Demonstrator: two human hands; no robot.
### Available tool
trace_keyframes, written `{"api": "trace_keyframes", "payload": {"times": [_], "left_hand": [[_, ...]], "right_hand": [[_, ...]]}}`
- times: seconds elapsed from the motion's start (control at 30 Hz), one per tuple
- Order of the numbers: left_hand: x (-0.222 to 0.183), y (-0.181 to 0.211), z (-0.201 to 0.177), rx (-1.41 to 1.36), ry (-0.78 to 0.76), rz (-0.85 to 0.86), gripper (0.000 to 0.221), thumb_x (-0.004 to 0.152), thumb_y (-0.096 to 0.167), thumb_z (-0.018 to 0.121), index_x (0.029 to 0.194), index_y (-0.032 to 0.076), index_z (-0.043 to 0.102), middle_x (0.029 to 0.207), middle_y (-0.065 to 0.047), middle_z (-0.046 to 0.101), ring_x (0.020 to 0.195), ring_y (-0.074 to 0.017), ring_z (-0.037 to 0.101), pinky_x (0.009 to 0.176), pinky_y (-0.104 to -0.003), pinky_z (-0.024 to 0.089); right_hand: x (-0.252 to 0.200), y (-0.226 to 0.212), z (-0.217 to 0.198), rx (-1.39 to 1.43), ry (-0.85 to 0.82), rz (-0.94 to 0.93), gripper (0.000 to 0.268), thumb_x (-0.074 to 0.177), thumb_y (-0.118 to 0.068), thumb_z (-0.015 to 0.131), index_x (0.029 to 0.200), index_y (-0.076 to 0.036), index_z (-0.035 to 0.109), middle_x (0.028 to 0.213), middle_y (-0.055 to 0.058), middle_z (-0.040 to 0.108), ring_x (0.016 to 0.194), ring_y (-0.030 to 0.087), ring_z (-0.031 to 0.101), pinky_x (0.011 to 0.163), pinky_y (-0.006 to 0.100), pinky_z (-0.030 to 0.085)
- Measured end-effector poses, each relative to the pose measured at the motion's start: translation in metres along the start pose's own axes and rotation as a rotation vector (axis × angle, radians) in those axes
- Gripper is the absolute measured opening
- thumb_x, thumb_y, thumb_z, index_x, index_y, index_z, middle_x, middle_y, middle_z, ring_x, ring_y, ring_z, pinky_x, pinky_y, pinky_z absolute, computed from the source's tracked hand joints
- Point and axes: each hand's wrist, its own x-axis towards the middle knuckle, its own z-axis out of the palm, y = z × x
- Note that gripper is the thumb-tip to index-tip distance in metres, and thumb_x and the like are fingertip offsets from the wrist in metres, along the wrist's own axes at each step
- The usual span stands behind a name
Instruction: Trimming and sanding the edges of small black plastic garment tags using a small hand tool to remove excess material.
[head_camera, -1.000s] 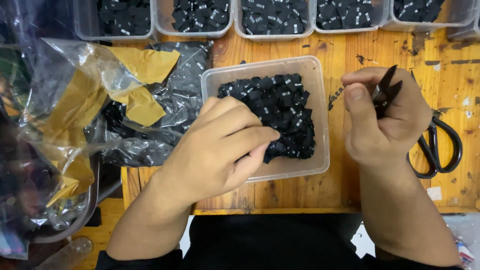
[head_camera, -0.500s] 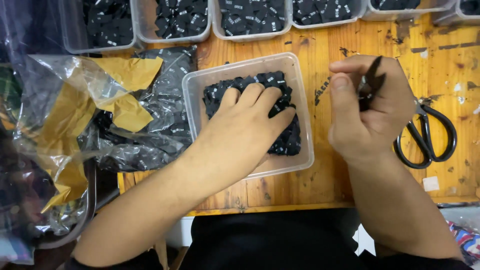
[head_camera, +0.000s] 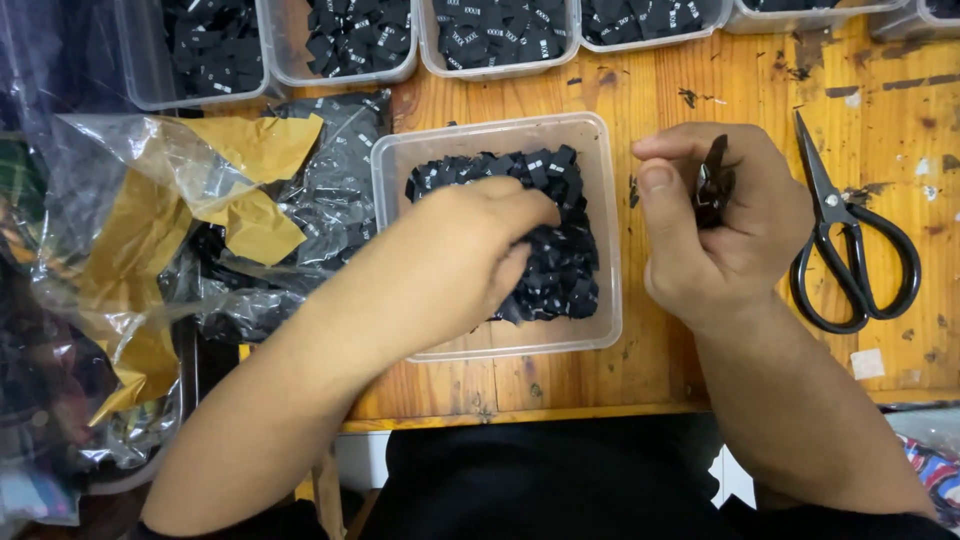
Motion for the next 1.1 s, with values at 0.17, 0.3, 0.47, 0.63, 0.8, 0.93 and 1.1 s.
{"api": "trace_keyframes", "payload": {"times": [0.17, 0.3, 0.47, 0.63, 0.8, 0.93, 1.1], "left_hand": [[-0.009, 0.010, -0.020, 0.129, 0.097, -0.025, 0.033, 0.089, 0.003, 0.063, 0.121, 0.002, 0.067, 0.117, -0.014, 0.071, 0.107, -0.0342, 0.068, 0.094, -0.048, 0.050], [-0.012, 0.023, -0.010, 0.470, 0.230, -0.206, 0.040, 0.087, 0.008, 0.071, 0.126, 0.002, 0.069, 0.131, -0.022, 0.059, 0.117, -0.0396, 0.053, 0.088, -0.056, 0.041], [-0.015, 0.026, 0.001, 0.377, 0.091, -0.095, 0.050, 0.081, -0.013, 0.055, 0.127, 0.002, 0.069, 0.112, -0.014, 0.065, 0.105, -0.0333, 0.056, 0.088, -0.051, 0.046], [-0.016, 0.027, -0.010, 0.394, -0.060, -0.223, 0.061, 0.070, -0.024, 0.052, 0.122, 0.003, 0.070, 0.094, -0.012, 0.067, 0.089, -0.0317, 0.058, 0.081, -0.050, 0.050], [-0.021, 0.019, -0.002, 0.531, -0.114, -0.172, 0.063, 0.071, -0.012, 0.061, 0.128, 0.013, 0.071, 0.102, -0.007, 0.068, 0.098, -0.0311, 0.057, 0.079, -0.048, 0.046], [-0.025, 0.010, 0.009, 0.583, -0.084, -0.129, 0.055, 0.073, -0.008, 0.057, 0.120, 0.015, 0.075, 0.099, -0.005, 0.067, 0.095, -0.0316, 0.056, 0.074, -0.046, 0.043], [-0.036, 0.009, 0.002, 0.601, -0.008, -0.098, 0.032, 0.087, 0.003, 0.057, 0.103, 0.019, 0.079, 0.085, 0.001, 0.063, 0.082, -0.0282, 0.056, 0.065, -0.044, 0.038]], "right_hand": [[0.000, 0.000, 0.001, 0.017, 0.023, 0.001, 0.008, 0.111, 0.002, 0.058, 0.111, 0.007, 0.064, 0.097, 0.015, 0.066, 0.067, 0.017, 0.053, 0.064, 0.028, 0.041], [-0.001, 0.005, 0.001, 0.073, 0.089, -0.031, 0.008, 0.110, 0.003, 0.057, 0.109, 0.009, 0.061, 0.096, 0.018, 0.064, 0.064, 0.019, 0.051, 0.062, 0.030, 0.040], [0.000, 0.003, 0.000, 0.014, 0.149, -0.068, 0.009, 0.108, 0.000, 0.059, 0.107, 0.009, 0.063, 0.099, 0.020, 0.066, 0.085, 0.029, 0.066, 0.076, 0.034, 0.052], [-0.001, 0.005, -0.001, 0.061, 0.156, -0.077, 0.008, 0.108, 0.002, 0.058, 0.108, 0.009, 0.061, 0.098, 0.021, 0.066, 0.078, 0.027, 0.063, 0.070, 0.033, 0.050], [-0.003, 0.001, -0.002, 0.086, 0.132, -0.035, 0.010, 0.109, -0.001, 0.059, 0.108, 0.008, 0.063, 0.098, 0.019, 0.065, 0.075, 0.023, 0.059, 0.068, 0.030, 0.046], [0.000, 0.005, 0.002, 0.121, 0.149, -0.077, 0.008, 0.107, 0.004, 0.057, 0.106, 0.010, 0.062, 0.095, 0.020, 0.064, 0.070, 0.023, 0.057, 0.065, 0.030, 0.045], [0.002, 0.005, 0.002, 0.113, 0.126, -0.062, 0.009, 0.109, 0.003, 0.056, 0.106, 0.009, 0.063, 0.090, 0.017, 0.064, 0.064, 0.019, 0.053, 0.061, 0.028, 0.042]]}}
